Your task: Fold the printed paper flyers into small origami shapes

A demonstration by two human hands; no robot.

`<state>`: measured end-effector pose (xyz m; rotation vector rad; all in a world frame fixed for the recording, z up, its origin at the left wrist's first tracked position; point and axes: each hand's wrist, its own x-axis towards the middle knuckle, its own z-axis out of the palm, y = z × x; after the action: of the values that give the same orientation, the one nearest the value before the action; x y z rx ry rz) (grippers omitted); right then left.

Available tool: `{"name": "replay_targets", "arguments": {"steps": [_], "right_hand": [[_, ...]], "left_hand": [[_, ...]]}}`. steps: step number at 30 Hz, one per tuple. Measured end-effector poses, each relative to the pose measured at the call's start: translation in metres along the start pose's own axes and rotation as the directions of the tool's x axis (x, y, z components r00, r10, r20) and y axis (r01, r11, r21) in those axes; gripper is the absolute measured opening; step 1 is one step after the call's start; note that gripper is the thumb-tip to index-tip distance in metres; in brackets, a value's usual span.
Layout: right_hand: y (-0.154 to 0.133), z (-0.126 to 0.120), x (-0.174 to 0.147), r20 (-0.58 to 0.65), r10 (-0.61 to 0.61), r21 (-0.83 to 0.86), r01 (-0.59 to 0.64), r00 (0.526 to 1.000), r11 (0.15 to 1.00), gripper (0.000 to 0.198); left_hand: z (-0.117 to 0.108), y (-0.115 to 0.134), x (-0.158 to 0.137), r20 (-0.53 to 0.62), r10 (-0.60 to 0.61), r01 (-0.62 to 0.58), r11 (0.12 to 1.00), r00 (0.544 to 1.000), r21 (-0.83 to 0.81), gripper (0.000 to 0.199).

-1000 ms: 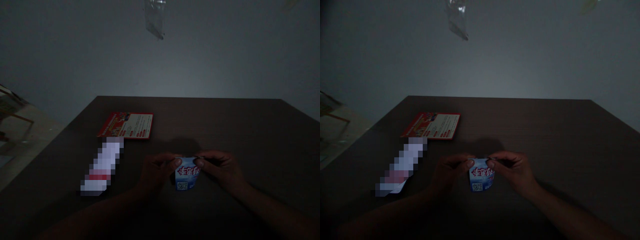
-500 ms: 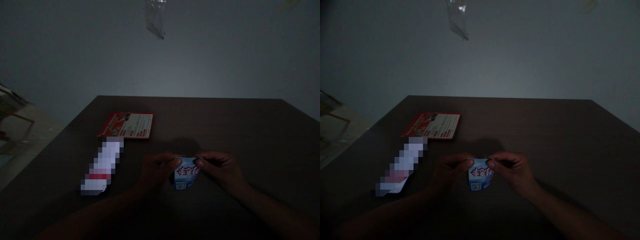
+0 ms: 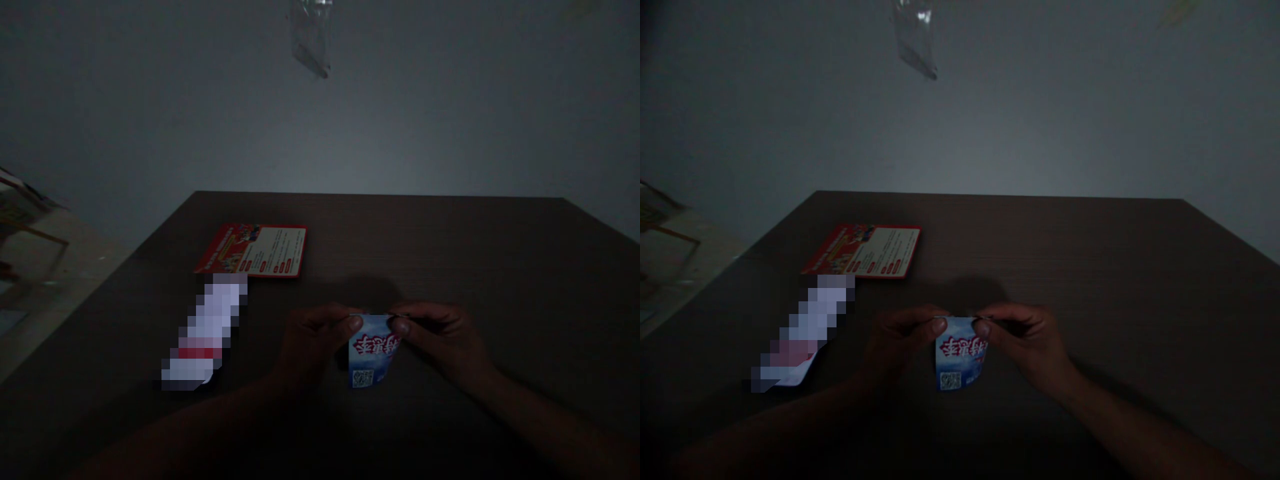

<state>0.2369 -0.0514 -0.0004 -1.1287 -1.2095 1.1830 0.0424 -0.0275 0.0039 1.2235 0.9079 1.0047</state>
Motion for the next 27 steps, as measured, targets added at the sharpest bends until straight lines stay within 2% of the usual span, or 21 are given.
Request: {"name": "replay_targets", "arguments": {"steps": [4,14,27], "right_hand": [[0.0003,-0.0009,-0.0002,-0.03,-0.004,0.014,0.005,1.0,1.0,0.011],[-0.0017,0.0006,0.0005,-0.017,-0.093,0.006,0.093,0.996,0.996,0.008],[0.0009,0.0011,-0.0009,0.008,-0.08,0.066,0.08,0.997,0.995,0.005]], "left_hand": [[0.0004,0.0011,0.0001,-0.028,-0.014,0.013,1.0,1.0,-0.022,0.008],[0.0022,0.0023,-0.0005,-0.102,-0.058,0.06,0.998,0.993,0.013,0.011],[0.0029,0.001,-0.002,-0.123,-0.051,0.051,0.999,0.991,-0.007,0.013]]}}
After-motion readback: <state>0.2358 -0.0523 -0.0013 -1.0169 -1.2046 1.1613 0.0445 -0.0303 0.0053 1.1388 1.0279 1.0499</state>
